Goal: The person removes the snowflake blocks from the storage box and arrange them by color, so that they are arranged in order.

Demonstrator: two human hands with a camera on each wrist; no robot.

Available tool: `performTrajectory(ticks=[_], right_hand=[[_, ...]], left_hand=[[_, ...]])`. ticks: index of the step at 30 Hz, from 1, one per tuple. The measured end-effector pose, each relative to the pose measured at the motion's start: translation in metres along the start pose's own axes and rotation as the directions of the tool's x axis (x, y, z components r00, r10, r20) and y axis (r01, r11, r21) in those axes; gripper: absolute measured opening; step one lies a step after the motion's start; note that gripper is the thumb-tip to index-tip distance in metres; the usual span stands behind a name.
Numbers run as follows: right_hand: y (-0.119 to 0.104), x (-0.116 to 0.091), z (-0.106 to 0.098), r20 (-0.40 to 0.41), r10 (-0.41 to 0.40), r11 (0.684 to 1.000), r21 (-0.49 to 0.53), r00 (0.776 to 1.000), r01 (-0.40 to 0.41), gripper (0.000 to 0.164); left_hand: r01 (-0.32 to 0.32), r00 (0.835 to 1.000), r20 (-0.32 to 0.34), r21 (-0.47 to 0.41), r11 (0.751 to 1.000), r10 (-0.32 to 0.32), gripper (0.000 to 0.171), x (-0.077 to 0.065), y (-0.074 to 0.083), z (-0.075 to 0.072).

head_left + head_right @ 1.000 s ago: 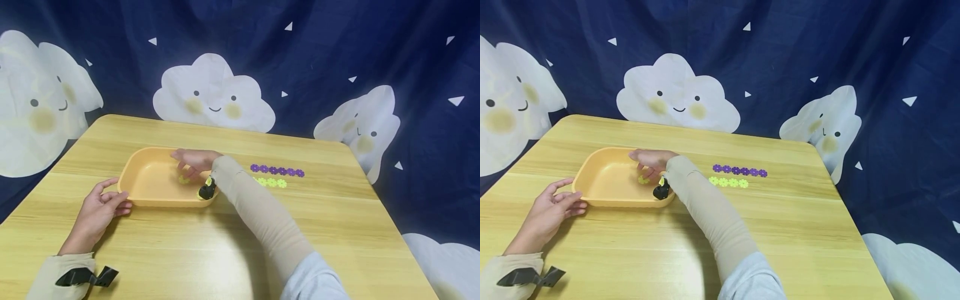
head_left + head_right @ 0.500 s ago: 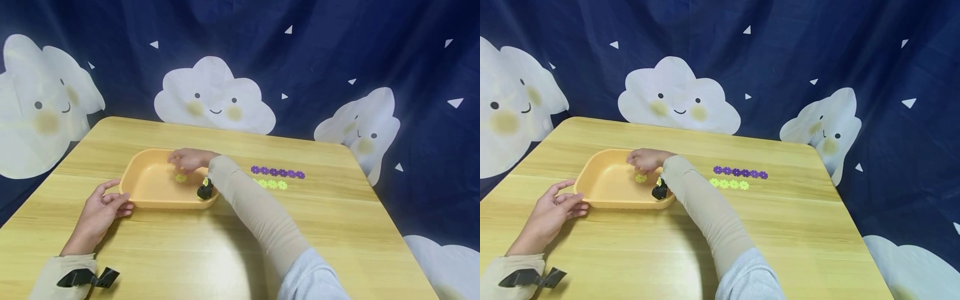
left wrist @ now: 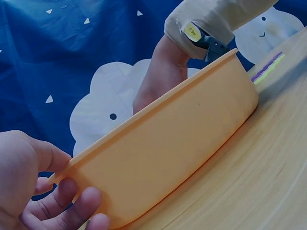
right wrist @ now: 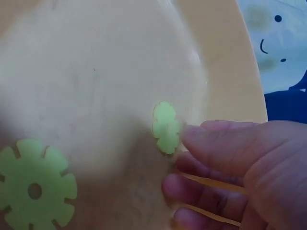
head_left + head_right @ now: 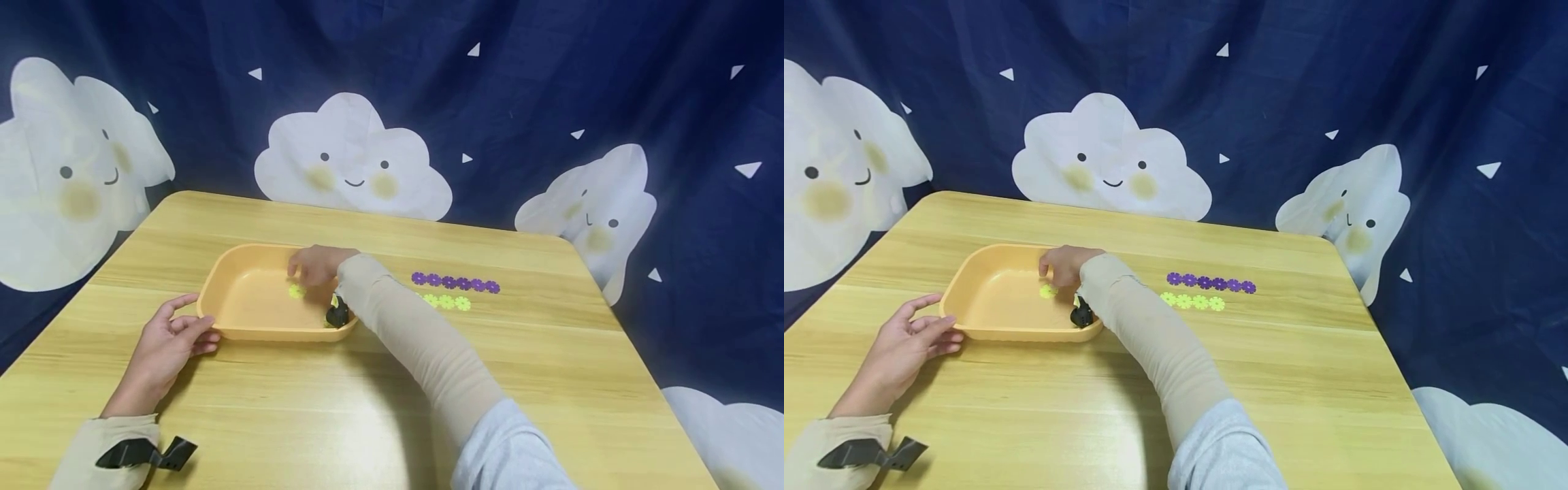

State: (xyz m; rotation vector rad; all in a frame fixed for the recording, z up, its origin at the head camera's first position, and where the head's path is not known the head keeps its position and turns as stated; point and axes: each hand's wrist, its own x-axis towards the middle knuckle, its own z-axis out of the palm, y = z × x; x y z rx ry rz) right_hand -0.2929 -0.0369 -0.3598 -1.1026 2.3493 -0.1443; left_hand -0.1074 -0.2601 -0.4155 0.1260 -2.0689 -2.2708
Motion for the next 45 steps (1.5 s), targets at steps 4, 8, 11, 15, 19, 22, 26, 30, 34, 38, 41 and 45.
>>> performTrajectory(ticks=[4,8,11,15,19,22,26,30,34,38,41,45], right_hand=[[0.004,0.000,0.002,0.010,0.011,0.996,0.088,1.000,-0.012,0.036],[0.007,0.000,0.005,0.022,0.005,0.985,0.174,1.000,-0.008,0.038],[0.009,0.001,0.007,0.028,-0.014,0.976,0.219,0.999,0.008,0.036],[0.011,0.001,0.009,0.025,-0.034,0.964,0.264,0.999,0.026,0.030],[0.011,-0.001,0.009,0.030,-0.038,0.952,0.304,0.999,0.027,0.028],[0.012,-0.001,0.010,0.040,-0.041,0.938,0.345,0.998,0.025,0.029],[0.013,0.000,0.012,0.028,-0.050,0.945,0.325,0.998,0.038,0.029],[0.014,0.002,0.011,0.013,-0.050,0.966,0.255,0.999,0.045,0.029],[0.015,0.001,0.010,0.035,-0.052,0.960,0.276,0.998,0.040,0.028],[0.016,-0.004,0.007,0.042,-0.069,0.953,0.298,0.997,0.053,0.031],[0.016,-0.006,0.001,0.034,-0.100,0.954,0.286,0.994,0.086,0.028],[0.017,-0.009,-0.006,0.015,-0.129,0.957,0.263,0.992,0.121,0.028]], left_hand=[[0.002,1.000,0.002,-0.002,1.000,-0.002,0.039,0.000,0.000,0.000],[0.000,1.000,0.005,0.000,1.000,0.000,0.040,0.001,0.000,-0.001],[-0.004,1.000,0.009,0.009,1.000,0.004,0.041,0.001,0.000,-0.001],[-0.008,1.000,0.012,0.016,1.000,0.008,0.043,0.002,0.001,-0.002],[-0.007,1.000,0.013,0.020,1.000,0.007,0.045,0.002,0.001,-0.001],[-0.004,1.000,0.014,0.025,1.000,0.004,0.045,0.002,0.002,-0.001],[0.004,1.000,0.012,0.024,1.000,-0.004,0.045,0.002,0.001,-0.001],[0.004,1.000,0.010,0.016,1.000,-0.004,0.043,0.001,0.001,0.000],[-0.003,1.000,0.010,0.010,1.000,0.003,0.042,0.001,0.000,0.000],[-0.005,1.000,0.009,0.011,1.000,0.005,0.041,0.001,0.000,0.001],[-0.004,1.000,0.007,0.004,1.000,0.004,0.041,0.001,0.000,0.001],[-0.002,1.000,0.003,-0.015,1.000,0.002,0.041,0.001,-0.001,0.000]])
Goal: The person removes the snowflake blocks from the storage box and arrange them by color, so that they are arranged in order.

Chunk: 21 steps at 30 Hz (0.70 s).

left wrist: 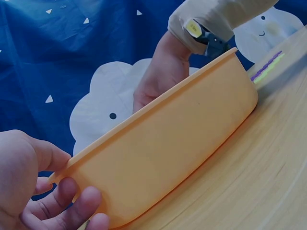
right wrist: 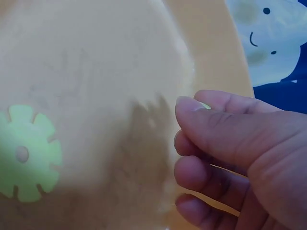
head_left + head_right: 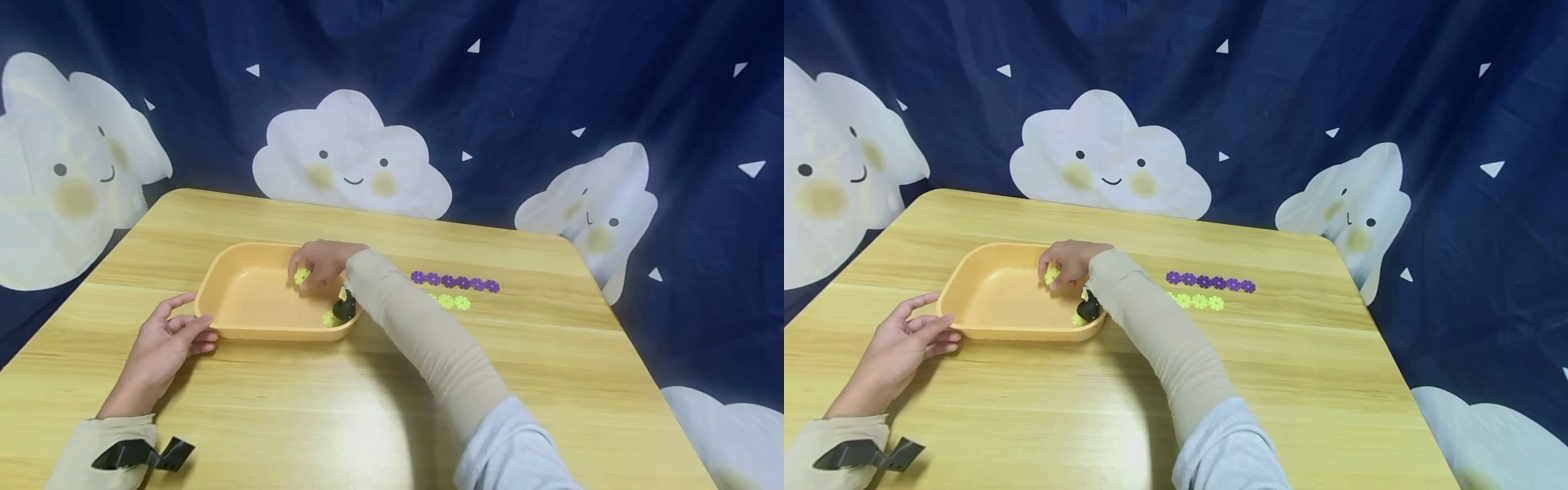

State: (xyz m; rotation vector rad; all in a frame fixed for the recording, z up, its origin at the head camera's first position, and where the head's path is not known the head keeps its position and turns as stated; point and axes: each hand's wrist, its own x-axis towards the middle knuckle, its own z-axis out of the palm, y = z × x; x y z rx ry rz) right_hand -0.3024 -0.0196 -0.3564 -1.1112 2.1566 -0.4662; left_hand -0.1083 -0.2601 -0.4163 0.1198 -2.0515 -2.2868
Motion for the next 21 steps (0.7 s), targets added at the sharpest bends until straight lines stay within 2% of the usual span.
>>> performTrajectory(ticks=[7,14,21], right_hand=[[-0.002,-0.010,-0.008,-0.035,-0.012,0.996,-0.085,0.999,0.009,0.033],[0.001,-0.026,-0.013,-0.082,-0.064,0.985,-0.166,0.995,0.050,0.038],[0.005,-0.045,-0.017,-0.135,-0.072,0.987,-0.155,0.988,0.050,0.040]], left_hand=[[-0.008,1.000,0.001,0.002,1.000,0.008,0.041,0.000,0.000,-0.001],[-0.008,1.000,0.007,-0.004,1.000,0.008,0.041,0.000,0.000,0.000],[-0.006,1.000,0.005,-0.014,1.000,0.006,0.041,0.000,-0.001,0.000]])
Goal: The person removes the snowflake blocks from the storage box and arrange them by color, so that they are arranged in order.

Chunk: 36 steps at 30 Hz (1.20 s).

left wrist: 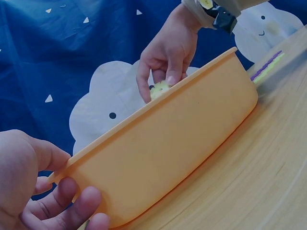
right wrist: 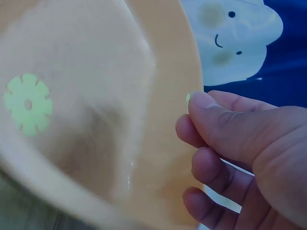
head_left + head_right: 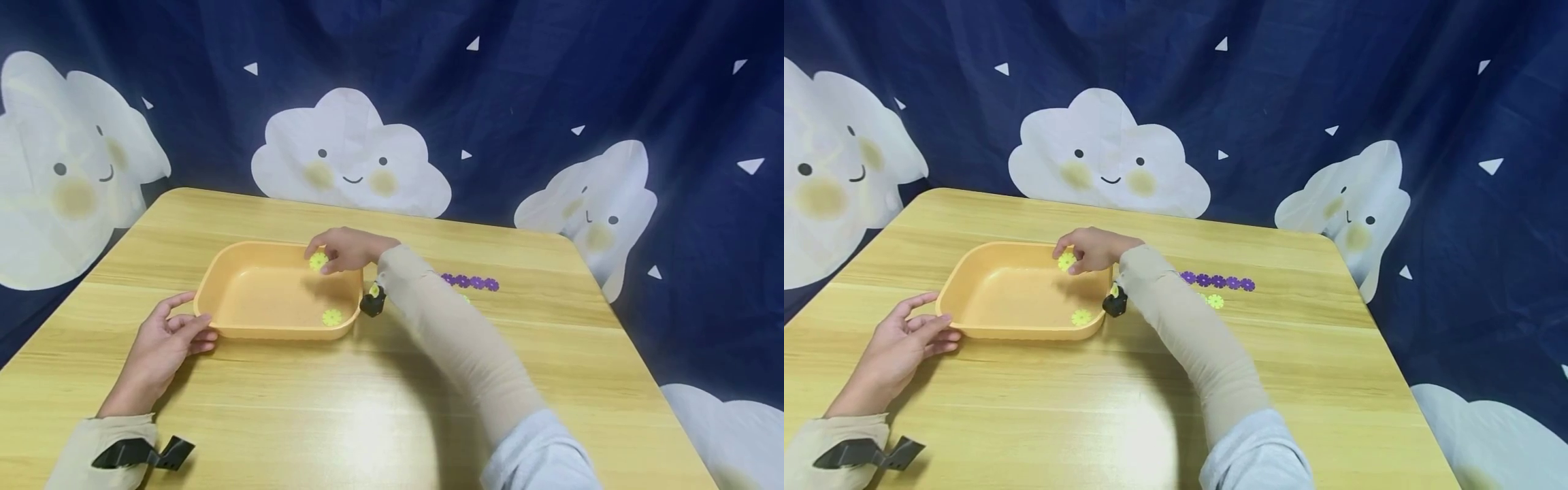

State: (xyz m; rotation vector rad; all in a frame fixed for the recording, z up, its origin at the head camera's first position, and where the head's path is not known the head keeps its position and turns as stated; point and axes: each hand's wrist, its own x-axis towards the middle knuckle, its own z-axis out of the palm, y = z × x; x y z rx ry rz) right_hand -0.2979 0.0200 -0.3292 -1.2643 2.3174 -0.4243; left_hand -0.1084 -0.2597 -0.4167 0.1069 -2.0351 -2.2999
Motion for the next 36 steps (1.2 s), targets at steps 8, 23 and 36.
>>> performTrajectory(ticks=[8,23,36], right_hand=[[0.010,-0.024,-0.006,-0.081,0.034,0.999,0.027,0.996,-0.032,0.042],[0.052,-0.090,0.002,-0.239,0.120,0.966,0.252,0.964,-0.058,0.043],[0.082,-0.147,0.019,-0.317,0.240,0.914,0.392,0.918,-0.103,0.041]], left_hand=[[-0.002,1.000,-0.003,0.002,1.000,0.002,0.040,0.001,0.000,0.000],[0.011,1.000,-0.002,0.035,0.999,-0.010,0.044,0.002,0.001,0.000],[0.016,1.000,-0.005,0.020,1.000,-0.016,0.041,0.000,0.000,-0.001]])
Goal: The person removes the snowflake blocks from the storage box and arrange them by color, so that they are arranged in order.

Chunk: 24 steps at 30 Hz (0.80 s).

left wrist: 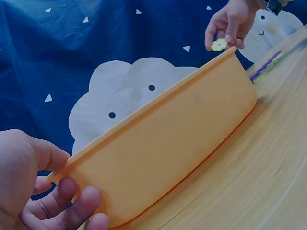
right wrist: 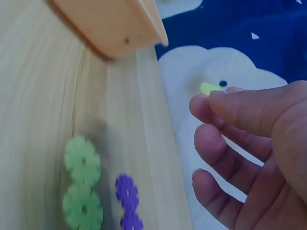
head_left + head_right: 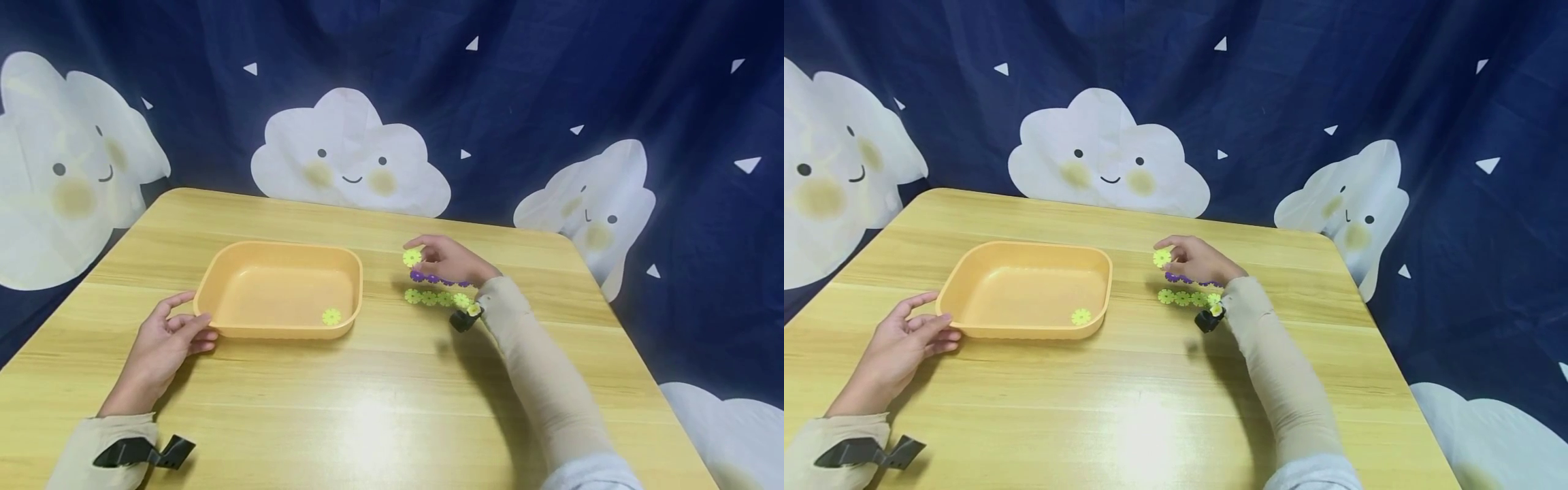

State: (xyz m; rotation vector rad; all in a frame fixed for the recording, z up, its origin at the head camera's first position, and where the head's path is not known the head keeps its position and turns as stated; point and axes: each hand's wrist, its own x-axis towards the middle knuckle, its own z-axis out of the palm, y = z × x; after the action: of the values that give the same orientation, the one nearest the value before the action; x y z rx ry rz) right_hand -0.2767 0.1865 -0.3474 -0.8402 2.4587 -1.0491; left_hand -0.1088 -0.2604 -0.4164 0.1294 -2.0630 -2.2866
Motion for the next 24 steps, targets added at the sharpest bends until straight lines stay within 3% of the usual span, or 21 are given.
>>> performTrajectory(ticks=[11,19,24], right_hand=[[0.032,-0.038,-0.009,-0.070,0.031,0.999,0.040,0.997,-0.028,0.042],[0.054,-0.066,-0.013,-0.141,0.147,0.989,0.046,0.979,-0.142,0.044],[0.067,-0.080,-0.014,-0.166,0.176,0.984,0.059,0.970,-0.168,0.045]], left_hand=[[-0.006,1.000,0.001,-0.007,1.000,0.006,0.041,0.000,0.000,0.001],[-0.002,1.000,-0.003,-0.002,1.000,0.002,0.041,0.000,0.000,0.001],[-0.005,1.000,-0.002,-0.008,1.000,0.005,0.041,0.000,-0.001,0.001]])
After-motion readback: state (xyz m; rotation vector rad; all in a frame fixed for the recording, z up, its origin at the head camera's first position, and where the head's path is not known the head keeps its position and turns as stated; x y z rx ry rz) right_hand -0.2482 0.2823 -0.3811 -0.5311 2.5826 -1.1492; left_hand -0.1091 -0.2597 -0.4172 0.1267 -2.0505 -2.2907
